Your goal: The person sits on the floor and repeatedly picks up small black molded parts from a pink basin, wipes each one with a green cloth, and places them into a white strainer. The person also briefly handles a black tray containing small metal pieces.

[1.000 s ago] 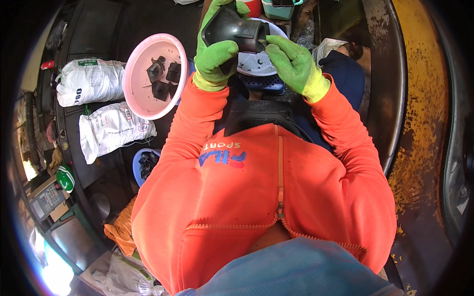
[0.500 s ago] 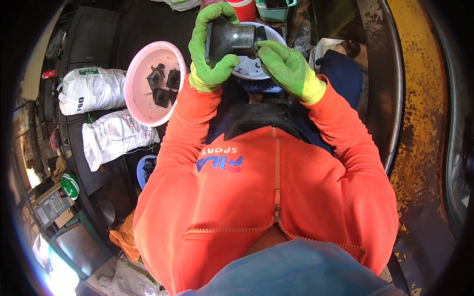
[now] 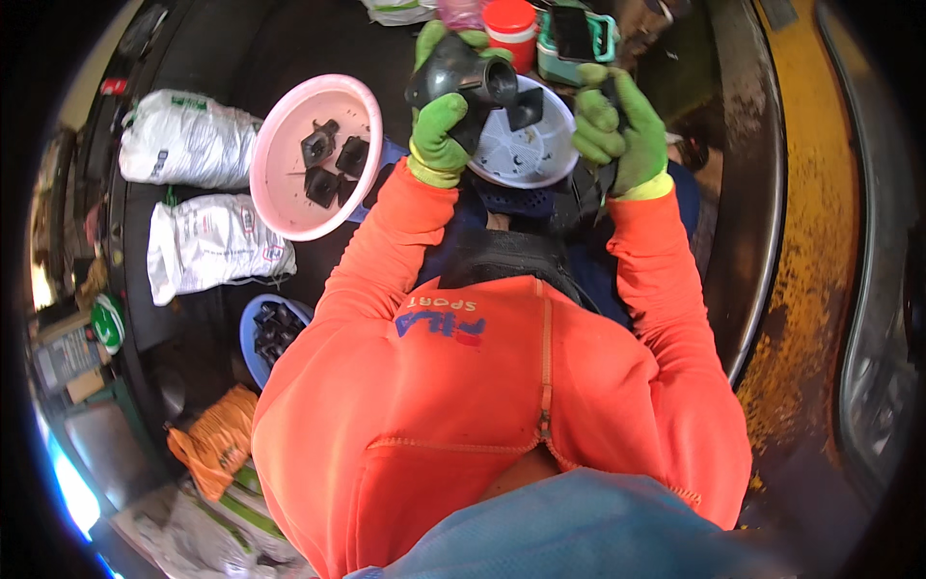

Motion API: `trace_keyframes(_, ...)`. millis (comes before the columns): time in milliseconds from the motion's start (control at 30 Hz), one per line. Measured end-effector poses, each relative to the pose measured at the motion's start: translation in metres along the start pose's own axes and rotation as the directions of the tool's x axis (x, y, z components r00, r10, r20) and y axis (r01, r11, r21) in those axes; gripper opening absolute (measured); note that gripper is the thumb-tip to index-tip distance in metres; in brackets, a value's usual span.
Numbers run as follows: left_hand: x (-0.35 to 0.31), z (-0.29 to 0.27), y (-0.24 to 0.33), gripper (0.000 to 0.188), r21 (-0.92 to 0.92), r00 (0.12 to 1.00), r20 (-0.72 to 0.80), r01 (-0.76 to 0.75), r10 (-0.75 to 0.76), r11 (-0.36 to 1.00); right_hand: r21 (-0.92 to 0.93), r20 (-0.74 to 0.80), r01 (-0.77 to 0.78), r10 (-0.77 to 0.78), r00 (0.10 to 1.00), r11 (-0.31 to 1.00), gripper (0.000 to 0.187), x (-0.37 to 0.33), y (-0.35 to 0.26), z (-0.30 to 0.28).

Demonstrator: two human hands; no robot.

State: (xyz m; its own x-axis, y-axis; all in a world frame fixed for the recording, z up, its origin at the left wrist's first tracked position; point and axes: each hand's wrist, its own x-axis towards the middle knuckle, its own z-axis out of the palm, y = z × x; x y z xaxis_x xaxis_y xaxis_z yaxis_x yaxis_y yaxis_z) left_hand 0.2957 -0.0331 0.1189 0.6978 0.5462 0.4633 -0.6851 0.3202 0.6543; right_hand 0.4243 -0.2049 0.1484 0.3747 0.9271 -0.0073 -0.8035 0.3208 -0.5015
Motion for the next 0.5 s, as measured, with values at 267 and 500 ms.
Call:
trace_keyframes(267,-0.027,-0.032,0.033,0.051,-0.303,0.921,-0.355,0.050,-0.162,0.952,-0.846,-0.068,0.029,0.161,0.985,-0.533,0.037,0.055,0.048,-0.082)
trace_keyframes(500,-0.138,-0.132,0.096,0.032,-0.052,0.780,-0.604,0.164,-0.162,0.985,-0.761,-0.068,0.159,0.321,0.945,-0.629,0.035,0.065,0.058,-0.098)
